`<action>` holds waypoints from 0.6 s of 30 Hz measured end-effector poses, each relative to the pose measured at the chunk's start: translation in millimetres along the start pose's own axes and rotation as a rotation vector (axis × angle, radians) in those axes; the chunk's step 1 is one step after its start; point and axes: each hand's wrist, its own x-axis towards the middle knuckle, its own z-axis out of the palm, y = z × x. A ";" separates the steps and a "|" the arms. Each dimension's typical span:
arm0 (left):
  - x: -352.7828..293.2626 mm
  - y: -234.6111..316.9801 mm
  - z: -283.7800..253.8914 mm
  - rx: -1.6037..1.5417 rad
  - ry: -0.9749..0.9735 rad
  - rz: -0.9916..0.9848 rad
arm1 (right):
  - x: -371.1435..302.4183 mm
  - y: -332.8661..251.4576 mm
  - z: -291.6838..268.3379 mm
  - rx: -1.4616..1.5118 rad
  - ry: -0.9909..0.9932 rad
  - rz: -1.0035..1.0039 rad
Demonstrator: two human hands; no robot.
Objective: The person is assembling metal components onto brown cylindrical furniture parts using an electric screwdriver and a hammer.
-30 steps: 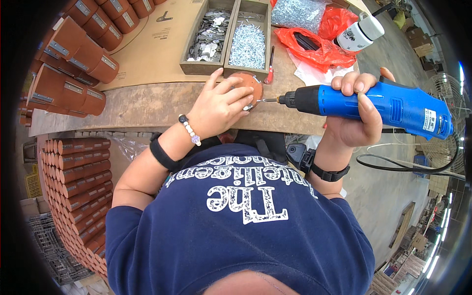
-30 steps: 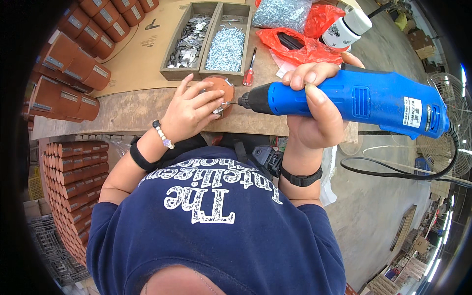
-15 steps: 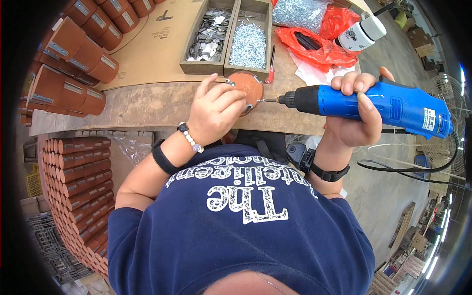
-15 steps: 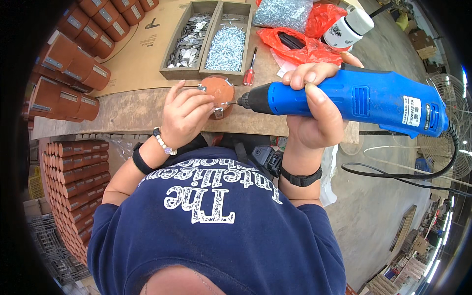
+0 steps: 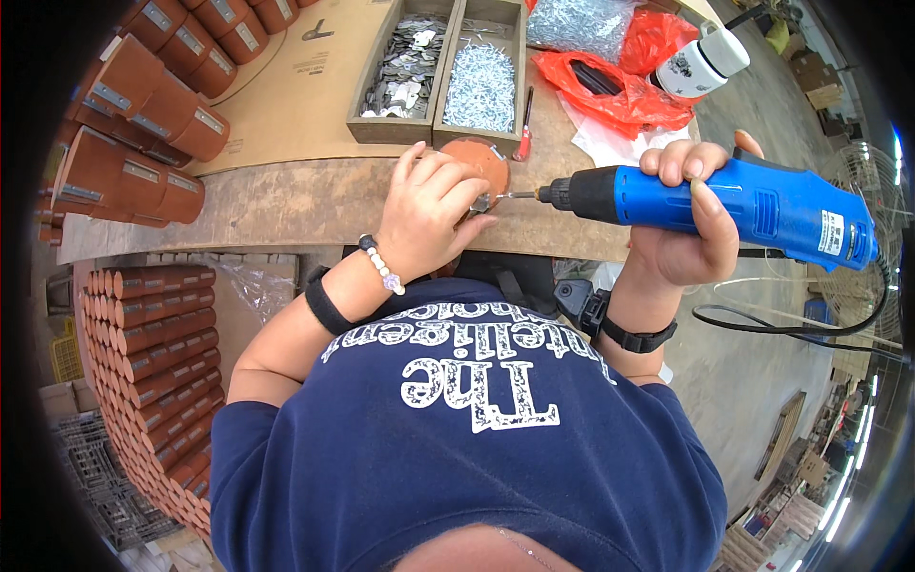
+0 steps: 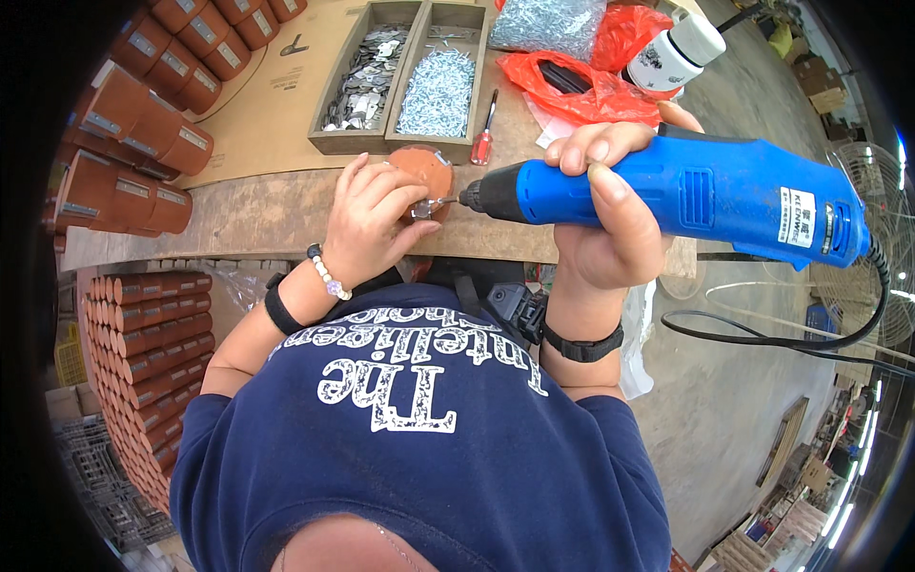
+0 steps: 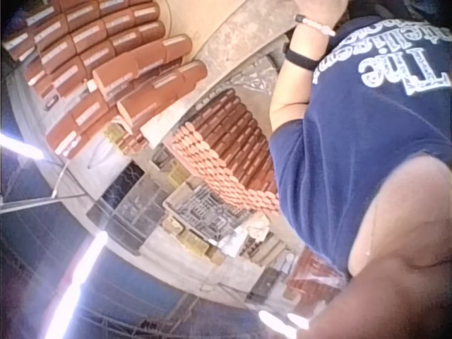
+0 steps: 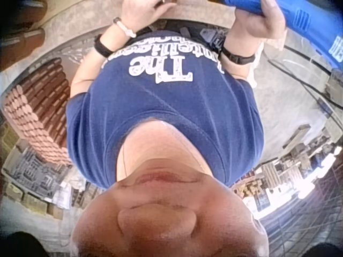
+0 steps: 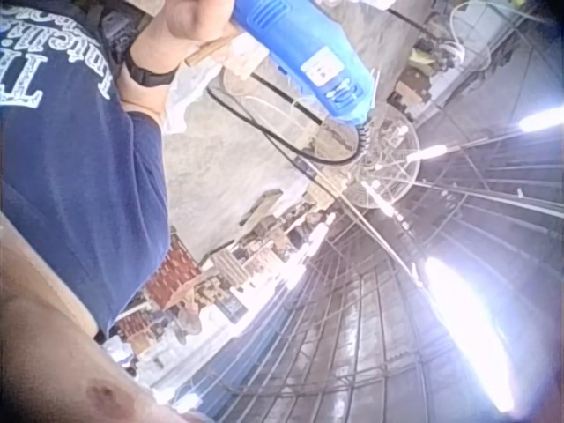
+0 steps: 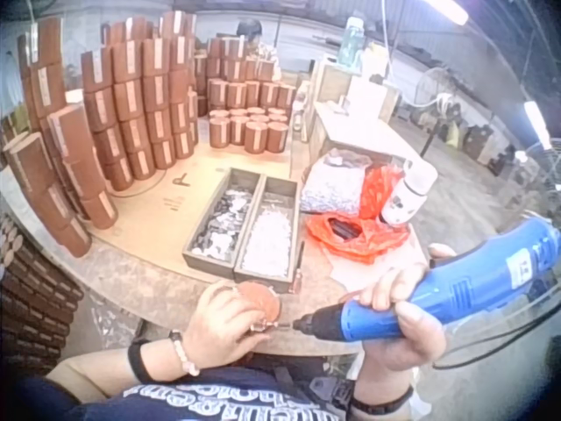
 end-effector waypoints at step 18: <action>-13.9 -5.9 11.8 0.034 0.127 -0.032 | -3.7 13.3 7.7 -0.036 -0.058 0.014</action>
